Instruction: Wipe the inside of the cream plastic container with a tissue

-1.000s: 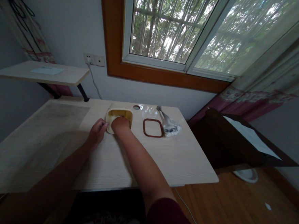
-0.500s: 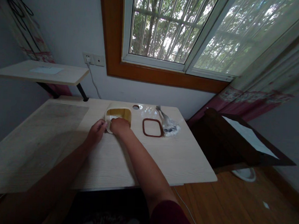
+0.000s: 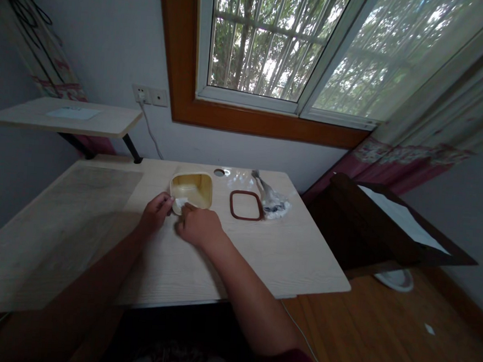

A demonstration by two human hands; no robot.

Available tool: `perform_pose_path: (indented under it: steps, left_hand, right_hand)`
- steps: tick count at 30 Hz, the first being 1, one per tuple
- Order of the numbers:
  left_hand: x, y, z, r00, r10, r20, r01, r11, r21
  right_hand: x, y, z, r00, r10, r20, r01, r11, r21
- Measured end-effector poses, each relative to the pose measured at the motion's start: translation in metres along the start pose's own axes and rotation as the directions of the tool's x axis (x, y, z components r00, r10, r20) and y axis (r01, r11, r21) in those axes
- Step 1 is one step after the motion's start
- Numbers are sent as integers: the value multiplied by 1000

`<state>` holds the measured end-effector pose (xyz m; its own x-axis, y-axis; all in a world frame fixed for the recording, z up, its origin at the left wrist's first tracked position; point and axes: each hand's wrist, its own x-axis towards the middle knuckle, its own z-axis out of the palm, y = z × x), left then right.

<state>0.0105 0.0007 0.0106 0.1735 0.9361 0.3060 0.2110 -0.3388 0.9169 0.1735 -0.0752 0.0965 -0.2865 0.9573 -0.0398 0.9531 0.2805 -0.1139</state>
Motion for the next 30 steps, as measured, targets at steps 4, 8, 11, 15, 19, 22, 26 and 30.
perform_pose_path:
  steps: [4, 8, 11, 15, 19, 22, 26, 30]
  left_hand:
    - [-1, 5, 2, 1000, 2, 7, -2, 999, 34]
    - [-1, 8, 3, 1000, -9, -7, 10, 999, 37]
    - [-1, 7, 3, 1000, -18, -23, 19, 999, 26]
    - [0, 3, 2, 1000, 3, -6, -3, 1000, 19]
    - [0, 0, 2, 1000, 19, 0, -19, 999, 38]
    - [0, -1, 2, 1000, 19, 2, -19, 999, 38]
    - [0, 0, 2, 1000, 18, 12, -18, 999, 36]
    - [-2, 2, 4, 1000, 8, 11, -9, 999, 35]
  right_hand:
    - [-17, 6, 3, 992, 123, 15, -122, 990, -72]
    - [-17, 6, 14, 977, 215, 6, -213, 969, -123]
    - [-15, -4, 26, 979, 202, -25, -204, 973, -105]
    - [-15, -19, 35, 987, 147, -68, -150, 987, -55]
    - [-17, -20, 34, 991, 112, -73, -114, 993, -25]
    - [-18, -10, 32, 988, 136, -72, -139, 990, -29]
    - [-17, 2, 31, 975, 216, -43, -219, 973, -69]
    - [-15, -3, 32, 978, 205, -45, -207, 977, -51]
